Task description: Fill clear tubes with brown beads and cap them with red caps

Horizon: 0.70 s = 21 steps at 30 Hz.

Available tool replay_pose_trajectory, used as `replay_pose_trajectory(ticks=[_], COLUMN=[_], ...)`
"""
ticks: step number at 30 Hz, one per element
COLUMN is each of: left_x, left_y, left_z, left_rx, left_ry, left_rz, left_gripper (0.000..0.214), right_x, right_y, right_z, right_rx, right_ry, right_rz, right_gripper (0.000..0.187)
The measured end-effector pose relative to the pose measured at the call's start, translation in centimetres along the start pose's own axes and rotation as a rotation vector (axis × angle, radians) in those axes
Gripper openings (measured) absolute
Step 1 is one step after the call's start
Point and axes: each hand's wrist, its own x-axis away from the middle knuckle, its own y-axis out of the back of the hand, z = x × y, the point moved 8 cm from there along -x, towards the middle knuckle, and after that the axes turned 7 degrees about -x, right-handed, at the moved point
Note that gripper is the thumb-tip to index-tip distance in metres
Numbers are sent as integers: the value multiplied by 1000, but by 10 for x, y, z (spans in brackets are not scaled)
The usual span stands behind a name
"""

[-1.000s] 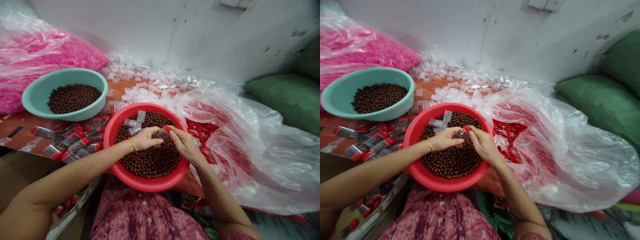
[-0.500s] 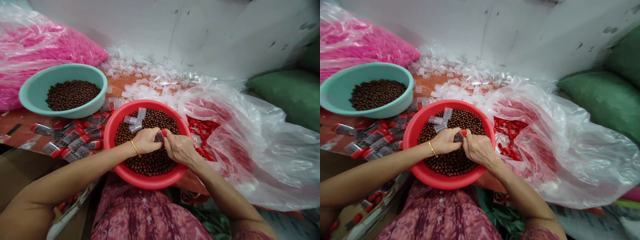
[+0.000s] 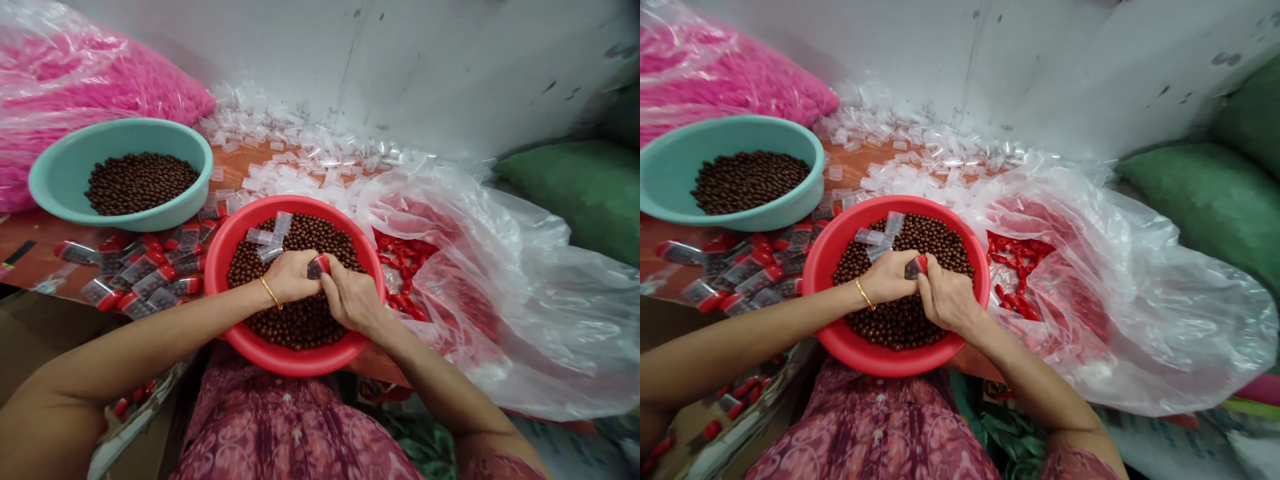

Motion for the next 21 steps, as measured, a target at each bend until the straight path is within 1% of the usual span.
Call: replay_pose_trajectory(ticks=[2, 4, 6, 8, 10, 12, 14, 17, 19, 21], left_x=[-3, -5, -7, -8, -8, -6, -4, -1, 1, 3], left_y=[3, 3, 1, -1, -3, -4, -5, -3, 0, 0], left_z=[2, 1, 1, 0, -2, -7, -12, -16, -17, -18], left_rx=[142, 271, 364, 424, 453, 446, 408, 280, 138, -16], left_ry=[-9, -54, -95, -113, -133, -158, -182, -201, -219, -245], left_rz=[-57, -74, -66, -48, -17, 23, 56, 53, 16, -4], left_gripper=[15, 20, 25, 25, 24, 22, 20, 16, 20, 26], right_x=[-8, -15, -19, -20, -21, -24, -33, -46, -50, -50], right_y=[9, 19, 29, 36, 36, 28, 12, -16, -29, -36], right_z=[-5, -11, -20, -30, -40, -48, -53, -48, -41, -35], right_rx=[-96, -187, -275, -399, -575, -785, -976, -1165, -1236, -1238], right_ry=[-21, -28, -66, -129, -208, -298, -383, -455, -472, -473], right_rz=[-24, -57, -132, -244, -357, -404, -366, -190, -68, 0], right_gripper=[41, 43, 45, 45, 43, 43, 43, 49, 55, 59])
